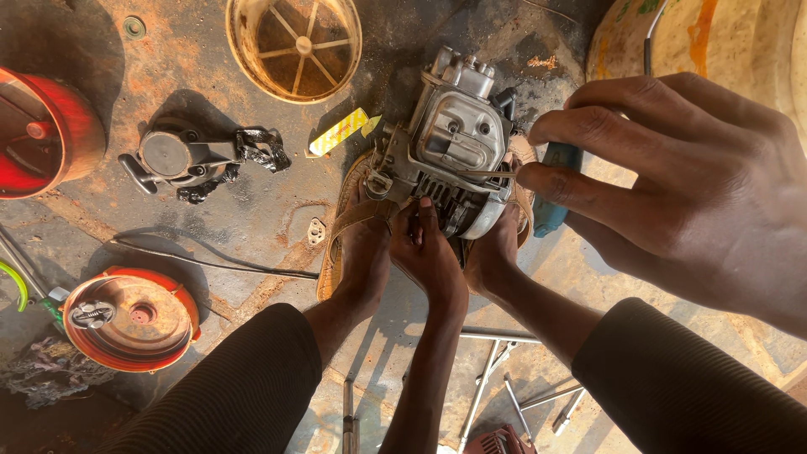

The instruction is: The person works on a small engine block placed between their feet, using a screwdriver to tighten or adjust screws on the engine casing. The person repeatedly repositions the engine and uses both hands to manipulate the tool and the engine parts.

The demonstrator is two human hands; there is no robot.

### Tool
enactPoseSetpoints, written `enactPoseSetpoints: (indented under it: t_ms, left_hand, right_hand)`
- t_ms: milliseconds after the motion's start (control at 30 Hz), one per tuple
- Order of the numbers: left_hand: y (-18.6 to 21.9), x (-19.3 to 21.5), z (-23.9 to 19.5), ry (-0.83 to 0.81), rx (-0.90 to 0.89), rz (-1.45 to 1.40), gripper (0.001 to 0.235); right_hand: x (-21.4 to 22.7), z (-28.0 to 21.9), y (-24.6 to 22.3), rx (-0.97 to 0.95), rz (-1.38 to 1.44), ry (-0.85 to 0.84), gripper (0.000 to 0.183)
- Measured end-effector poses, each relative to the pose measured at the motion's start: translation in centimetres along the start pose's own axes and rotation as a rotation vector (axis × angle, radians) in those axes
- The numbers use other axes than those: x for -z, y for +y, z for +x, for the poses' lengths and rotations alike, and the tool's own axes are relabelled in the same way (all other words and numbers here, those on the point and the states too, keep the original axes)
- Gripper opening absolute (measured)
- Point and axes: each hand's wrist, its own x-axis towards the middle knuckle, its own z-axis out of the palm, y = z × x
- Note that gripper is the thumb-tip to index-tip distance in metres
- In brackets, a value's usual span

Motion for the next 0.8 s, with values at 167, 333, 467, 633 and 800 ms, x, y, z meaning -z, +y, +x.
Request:
enactPoseSetpoints:
  t_ms: [167,333,467,633,800]
  left_hand:
    - [-0.7,0.1,0.2,-0.018,0.007,0.028,0.032]
    - [-0.6,0.1,0.0,-0.016,-0.056,0.105,0.037]
    - [-0.3,0.1,-0.3,-0.036,-0.054,0.121,0.033]
    - [0.1,0.2,-0.2,-0.044,-0.055,0.092,0.036]
    - [0.1,0.0,-0.1,-0.045,-0.044,0.052,0.034]
  right_hand:
    - [-0.3,-0.8,0.0,0.003,0.005,0.004,0.023]
    - [-0.4,-1.1,0.1,-0.009,-0.009,-0.033,0.028]
    - [-0.5,-1.4,0.1,-0.001,-0.004,-0.013,0.024]
    - [-0.5,-1.4,0.0,0.009,-0.025,-0.012,0.027]
    - [0.1,-1.2,0.2,-0.087,-0.003,-0.082,0.022]
